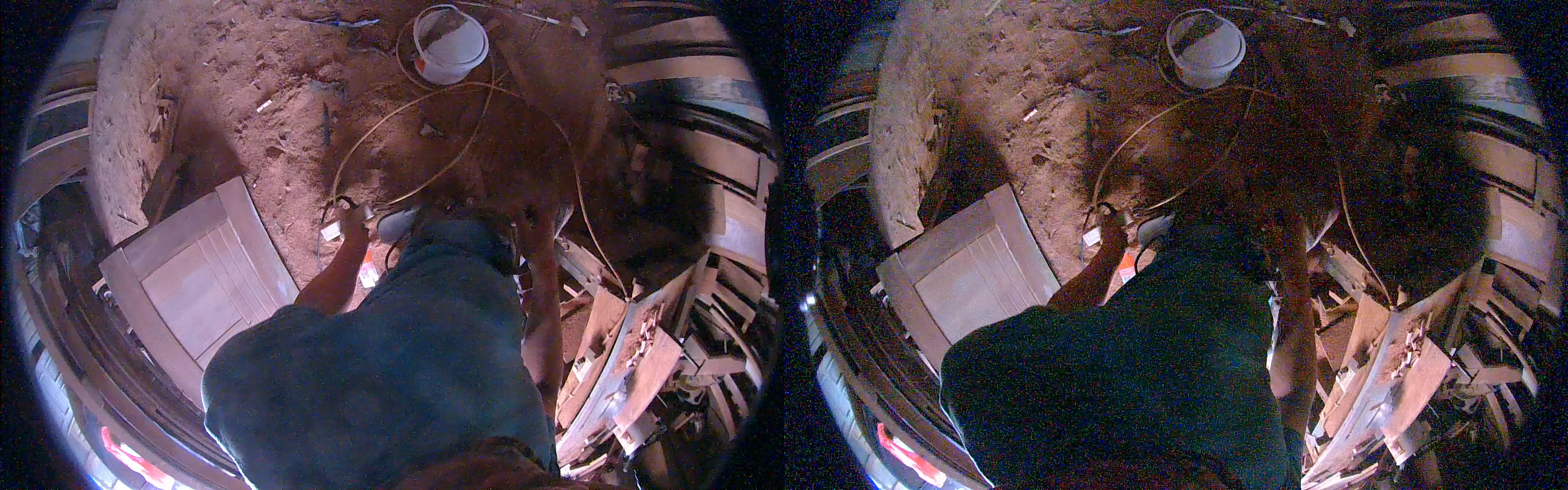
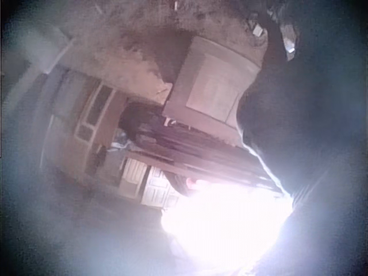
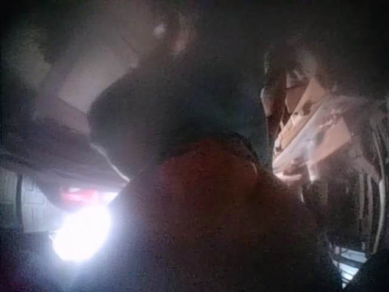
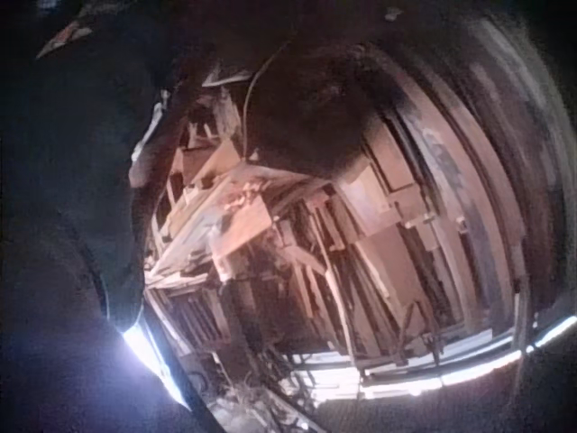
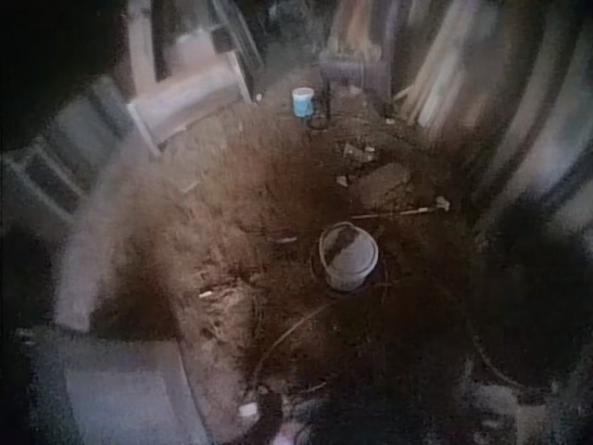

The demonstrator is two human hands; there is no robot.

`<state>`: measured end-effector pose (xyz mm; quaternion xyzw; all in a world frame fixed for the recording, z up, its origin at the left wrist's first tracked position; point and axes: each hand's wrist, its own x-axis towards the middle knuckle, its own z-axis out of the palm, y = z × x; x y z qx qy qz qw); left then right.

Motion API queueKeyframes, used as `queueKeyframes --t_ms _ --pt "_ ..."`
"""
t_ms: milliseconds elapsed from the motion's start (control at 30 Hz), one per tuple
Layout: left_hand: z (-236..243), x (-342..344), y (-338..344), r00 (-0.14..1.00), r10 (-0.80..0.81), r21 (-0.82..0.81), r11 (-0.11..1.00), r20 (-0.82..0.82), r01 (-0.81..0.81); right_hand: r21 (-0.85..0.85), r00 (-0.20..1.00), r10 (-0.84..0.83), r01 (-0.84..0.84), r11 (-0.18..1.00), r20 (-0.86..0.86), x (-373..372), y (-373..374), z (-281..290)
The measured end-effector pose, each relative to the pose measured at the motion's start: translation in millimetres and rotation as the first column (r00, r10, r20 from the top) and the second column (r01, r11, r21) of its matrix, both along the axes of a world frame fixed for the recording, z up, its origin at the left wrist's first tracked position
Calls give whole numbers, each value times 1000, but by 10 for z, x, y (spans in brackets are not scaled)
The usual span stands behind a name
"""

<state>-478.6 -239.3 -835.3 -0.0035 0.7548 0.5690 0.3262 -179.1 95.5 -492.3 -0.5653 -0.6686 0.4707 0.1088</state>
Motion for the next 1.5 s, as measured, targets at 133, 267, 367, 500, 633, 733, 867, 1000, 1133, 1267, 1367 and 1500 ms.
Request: queueKeyframes --t_ms 133,267,367,500,633,733,867,1000,1133,1267,1367,1500 --pt "421 -169 -106 766 182 -43 979 617 -197 -33 993 106 -104 994 61 -246 25 -50" --pt "845 296 -95 581 347 -117 911 737 -395 -86 950 312 -312 946 -11 -986 -24 199" --pt "1006 624 -156 524 323 -112 912 788 -394 -135 812 579 -583 801 -72 -1570 -224 376" --pt "1318 848 -356 533 297 -86 919 792 -384 121 460 886 -878 464 -62 -1934 -718 -129" --pt "1561 976 -644 550 305 -77 914 777 -398 191 180 981 -963 190 -67 -2289 -1209 -72" --pt "1718 1009 -775 568 306 -79 918 764 -388 359 120 993 -927 106 17 -2392 -1572 -358" --pt "1749 1000 -862 590 305 -75 921 747 -381 682 134 984 -731 20 115 -2334 -1660 -562" --pt "1707 1033 -916 602 296 -72 927 741 -368 499 -140 971 -838 -221 197 -2308 -1589 -307" --pt "1676 907 -805 632 267 -53 940 728 -337 279 -149 965 -938 -207 214 -2217 -1667 -402" --pt "1595 827 -700 666 240 -41 953 706 -299 337 -188 936 -896 -288 298 -2103 -1643 -449" --pt "1509 789 -589 686 216 -29 961 695 -274 270 -180 934 -925 -267 308 -2069 -1600 -363" --pt "1526 792 -492 710 191 -19 970 678 -242 270 -176 939 -928 -258 294 -2035 -1574 -271"
